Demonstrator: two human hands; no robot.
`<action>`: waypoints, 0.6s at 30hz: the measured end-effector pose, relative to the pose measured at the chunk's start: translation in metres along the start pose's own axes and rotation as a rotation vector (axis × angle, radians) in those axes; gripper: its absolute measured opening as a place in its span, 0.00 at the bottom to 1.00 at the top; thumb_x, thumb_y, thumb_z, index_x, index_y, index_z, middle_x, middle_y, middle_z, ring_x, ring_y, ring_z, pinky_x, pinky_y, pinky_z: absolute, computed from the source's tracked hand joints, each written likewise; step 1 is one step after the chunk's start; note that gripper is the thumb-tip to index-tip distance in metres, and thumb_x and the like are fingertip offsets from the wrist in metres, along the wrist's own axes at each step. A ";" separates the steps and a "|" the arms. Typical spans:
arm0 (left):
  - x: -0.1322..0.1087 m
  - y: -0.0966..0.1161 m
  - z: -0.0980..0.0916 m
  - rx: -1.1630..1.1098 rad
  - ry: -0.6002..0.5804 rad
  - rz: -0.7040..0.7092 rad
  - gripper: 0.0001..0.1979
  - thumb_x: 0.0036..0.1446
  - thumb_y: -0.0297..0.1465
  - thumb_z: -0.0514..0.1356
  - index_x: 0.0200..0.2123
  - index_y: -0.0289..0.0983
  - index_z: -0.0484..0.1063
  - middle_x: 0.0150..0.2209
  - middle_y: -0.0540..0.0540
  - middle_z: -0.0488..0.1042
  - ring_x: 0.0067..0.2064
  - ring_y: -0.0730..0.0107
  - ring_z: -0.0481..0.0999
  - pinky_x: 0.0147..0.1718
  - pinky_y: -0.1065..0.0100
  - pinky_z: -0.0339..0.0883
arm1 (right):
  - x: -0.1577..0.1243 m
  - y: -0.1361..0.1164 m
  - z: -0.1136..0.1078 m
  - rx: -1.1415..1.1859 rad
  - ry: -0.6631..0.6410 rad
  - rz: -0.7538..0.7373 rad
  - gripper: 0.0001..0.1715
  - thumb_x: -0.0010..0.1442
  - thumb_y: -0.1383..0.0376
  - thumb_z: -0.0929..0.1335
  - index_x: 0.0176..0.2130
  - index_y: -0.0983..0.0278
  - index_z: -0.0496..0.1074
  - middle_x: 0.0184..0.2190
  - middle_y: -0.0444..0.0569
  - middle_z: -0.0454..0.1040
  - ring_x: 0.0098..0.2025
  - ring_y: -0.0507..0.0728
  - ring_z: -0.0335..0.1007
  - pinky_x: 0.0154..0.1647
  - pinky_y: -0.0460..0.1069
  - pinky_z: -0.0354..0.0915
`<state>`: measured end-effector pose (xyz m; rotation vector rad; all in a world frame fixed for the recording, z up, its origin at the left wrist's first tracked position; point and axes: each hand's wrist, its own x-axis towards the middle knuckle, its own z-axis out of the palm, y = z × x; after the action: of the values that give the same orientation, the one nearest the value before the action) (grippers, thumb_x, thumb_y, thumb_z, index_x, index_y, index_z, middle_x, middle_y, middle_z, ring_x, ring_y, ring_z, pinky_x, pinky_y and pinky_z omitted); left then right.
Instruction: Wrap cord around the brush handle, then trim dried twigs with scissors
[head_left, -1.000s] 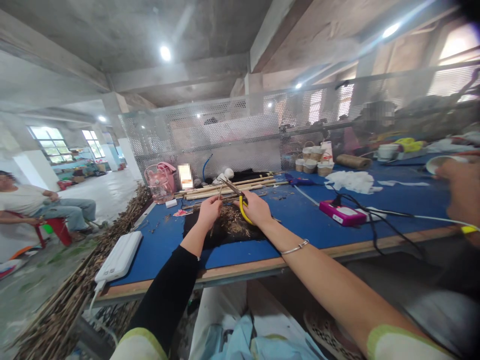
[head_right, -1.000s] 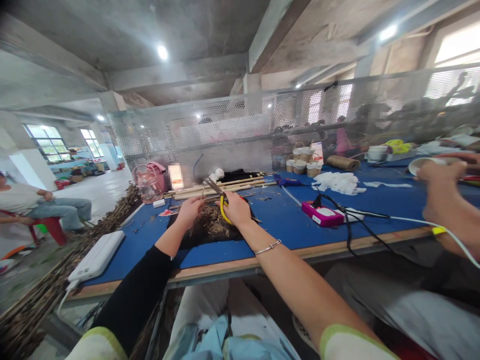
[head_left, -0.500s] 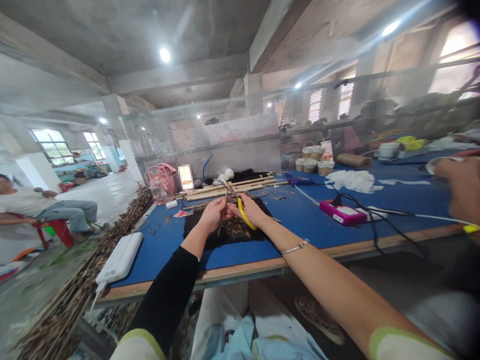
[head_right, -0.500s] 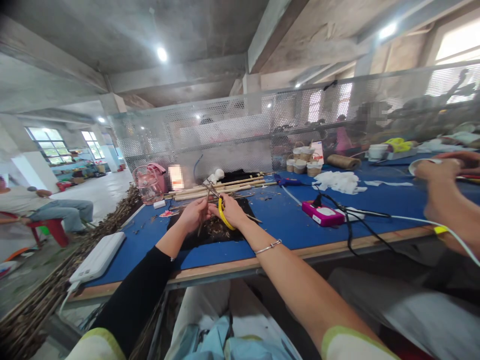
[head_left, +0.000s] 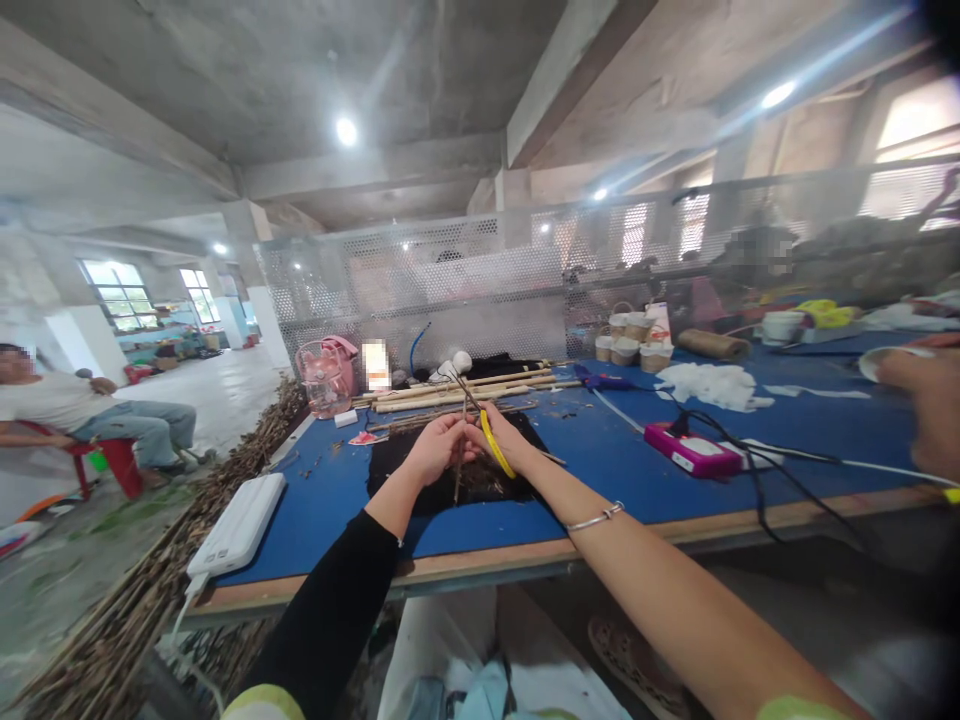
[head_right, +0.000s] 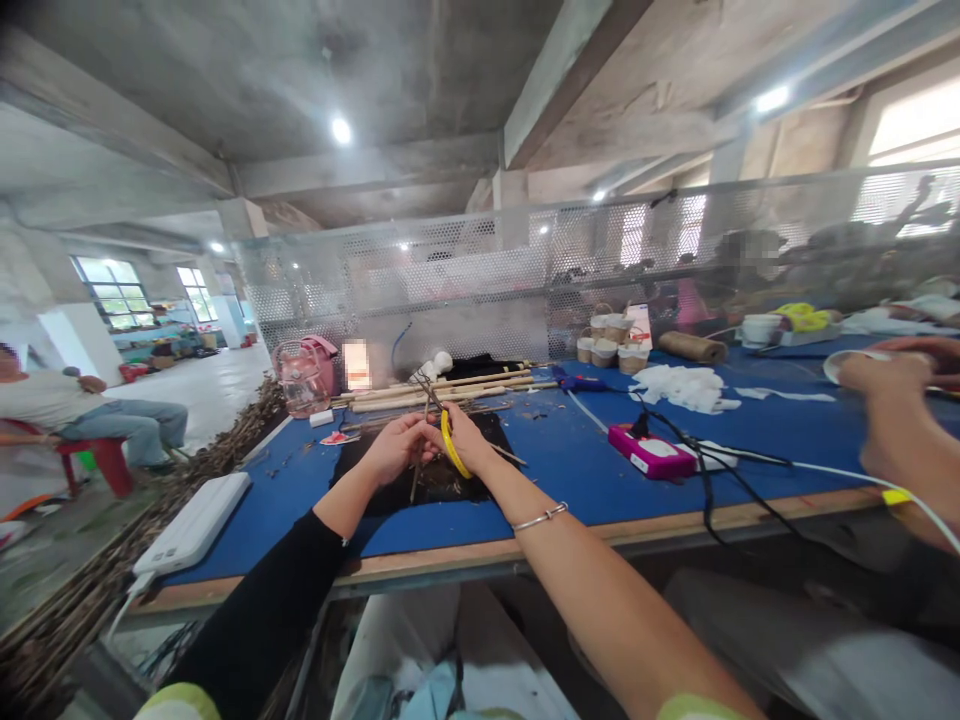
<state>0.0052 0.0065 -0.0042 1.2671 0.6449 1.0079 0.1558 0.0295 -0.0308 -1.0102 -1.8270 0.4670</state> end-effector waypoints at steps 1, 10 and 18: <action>-0.002 0.000 0.002 0.028 0.015 -0.012 0.09 0.52 0.31 0.59 0.37 0.33 0.67 0.25 0.48 0.73 0.23 0.76 0.74 0.24 0.75 0.66 | 0.000 0.001 0.000 -0.006 -0.011 0.024 0.37 0.51 0.50 0.67 0.54 0.65 0.57 0.37 0.51 0.70 0.35 0.55 0.66 0.40 0.51 0.64; -0.008 0.001 0.005 0.103 0.045 -0.068 0.09 0.50 0.28 0.59 0.37 0.35 0.66 0.24 0.48 0.74 0.24 0.74 0.75 0.21 0.76 0.65 | 0.001 0.009 0.004 0.053 -0.099 0.024 0.37 0.50 0.52 0.68 0.55 0.64 0.57 0.40 0.52 0.71 0.40 0.56 0.68 0.42 0.51 0.65; -0.010 -0.003 0.002 0.091 0.021 -0.062 0.13 0.48 0.34 0.63 0.37 0.35 0.67 0.27 0.47 0.74 0.24 0.74 0.75 0.21 0.76 0.66 | -0.006 -0.013 -0.006 -0.148 -0.107 0.070 0.34 0.52 0.50 0.66 0.52 0.66 0.61 0.36 0.52 0.73 0.36 0.55 0.69 0.38 0.49 0.64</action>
<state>0.0026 -0.0034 -0.0079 1.3093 0.7491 0.9504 0.1565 0.0167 -0.0225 -1.1719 -1.9494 0.4403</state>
